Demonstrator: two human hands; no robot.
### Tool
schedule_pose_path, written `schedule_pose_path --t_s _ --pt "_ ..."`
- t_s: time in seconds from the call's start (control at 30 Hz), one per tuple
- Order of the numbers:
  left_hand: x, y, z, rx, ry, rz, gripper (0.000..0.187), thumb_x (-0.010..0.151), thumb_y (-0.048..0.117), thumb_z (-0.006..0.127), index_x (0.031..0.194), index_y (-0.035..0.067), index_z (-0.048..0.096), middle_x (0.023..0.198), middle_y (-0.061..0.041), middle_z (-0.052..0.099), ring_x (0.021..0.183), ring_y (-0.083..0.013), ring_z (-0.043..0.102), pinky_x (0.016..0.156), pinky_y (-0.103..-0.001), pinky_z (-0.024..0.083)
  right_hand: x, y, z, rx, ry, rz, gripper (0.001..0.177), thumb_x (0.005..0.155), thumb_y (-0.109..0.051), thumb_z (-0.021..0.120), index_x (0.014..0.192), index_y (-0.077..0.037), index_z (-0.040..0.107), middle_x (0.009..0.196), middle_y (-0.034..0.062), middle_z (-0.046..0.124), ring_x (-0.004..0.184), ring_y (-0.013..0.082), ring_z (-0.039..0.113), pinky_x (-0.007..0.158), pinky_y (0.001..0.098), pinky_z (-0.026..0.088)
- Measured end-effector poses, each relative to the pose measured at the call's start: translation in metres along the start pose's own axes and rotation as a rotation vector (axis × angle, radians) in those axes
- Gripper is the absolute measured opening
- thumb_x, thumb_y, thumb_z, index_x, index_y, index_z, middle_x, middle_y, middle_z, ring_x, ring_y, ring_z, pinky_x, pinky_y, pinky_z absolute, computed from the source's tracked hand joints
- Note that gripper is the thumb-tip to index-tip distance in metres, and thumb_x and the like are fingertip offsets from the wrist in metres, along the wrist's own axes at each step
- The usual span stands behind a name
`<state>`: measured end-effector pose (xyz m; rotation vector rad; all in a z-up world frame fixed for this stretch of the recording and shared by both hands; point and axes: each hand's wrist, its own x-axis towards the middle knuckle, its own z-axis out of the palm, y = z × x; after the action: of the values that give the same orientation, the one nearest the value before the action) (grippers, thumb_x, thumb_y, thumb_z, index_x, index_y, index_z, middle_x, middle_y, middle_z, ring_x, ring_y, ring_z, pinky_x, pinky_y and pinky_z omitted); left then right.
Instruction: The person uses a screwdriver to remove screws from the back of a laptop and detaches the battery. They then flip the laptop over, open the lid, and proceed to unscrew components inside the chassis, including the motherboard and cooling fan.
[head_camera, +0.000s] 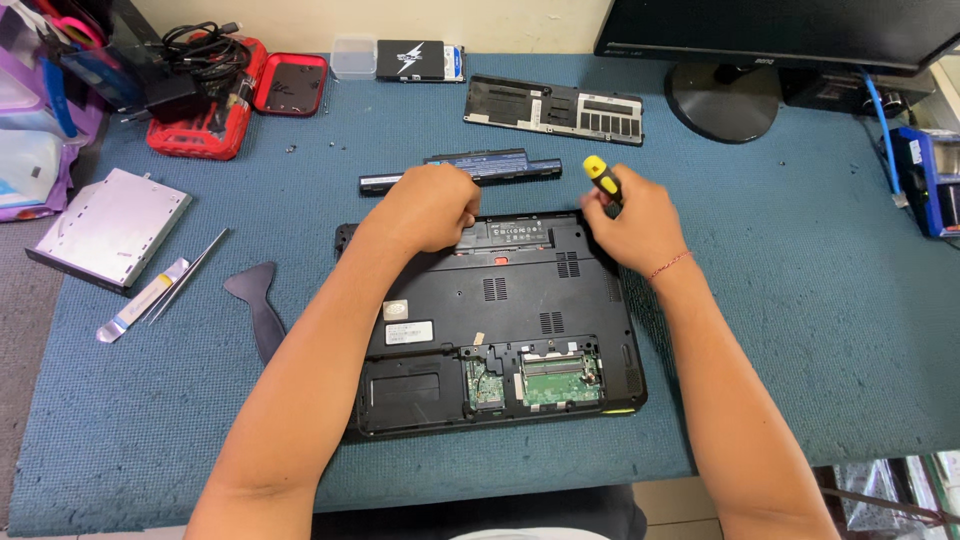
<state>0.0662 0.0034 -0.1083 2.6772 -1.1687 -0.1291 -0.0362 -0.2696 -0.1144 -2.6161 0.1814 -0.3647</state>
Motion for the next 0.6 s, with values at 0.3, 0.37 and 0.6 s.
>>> schedule_pose_path --t_s 0.3,0.37,0.6 --pt "-0.008 0.001 -0.006 0.031 -0.018 0.027 0.009 0.087 0.015 0.075 0.090 0.007 0.078 0.084 -0.015 0.074 0.089 -0.0420 0.073 0.084 -0.053 0.057 0.023 0.059 0.010 -0.032 0.027 -0.019 0.025 0.101 -0.029 0.063 0.090 -0.006 0.061 0.076 0.0124 0.058 0.079 0.0345 0.066 0.069 0.0431 0.051" --pt "-0.006 0.002 -0.002 0.057 -0.008 0.021 0.011 0.089 0.018 0.074 0.095 0.010 0.079 0.086 -0.013 0.075 0.087 -0.0403 0.073 0.082 -0.052 0.058 0.012 0.042 -0.001 -0.014 0.018 -0.019 0.022 0.099 -0.026 0.067 0.102 -0.005 0.064 0.077 0.0112 0.061 0.081 0.0339 0.069 0.070 0.0439 0.053" --pt "-0.060 0.087 -0.094 -0.087 -0.079 -0.008 0.047 0.090 0.041 0.074 0.124 0.009 0.073 0.108 -0.013 0.076 0.099 -0.0411 0.072 0.086 -0.055 0.057 0.006 0.033 -0.024 -0.182 -0.136 0.042 0.057 0.092 -0.032 0.071 0.144 -0.014 0.053 0.090 0.0064 0.075 0.097 0.0357 0.074 0.085 0.0527 0.055"
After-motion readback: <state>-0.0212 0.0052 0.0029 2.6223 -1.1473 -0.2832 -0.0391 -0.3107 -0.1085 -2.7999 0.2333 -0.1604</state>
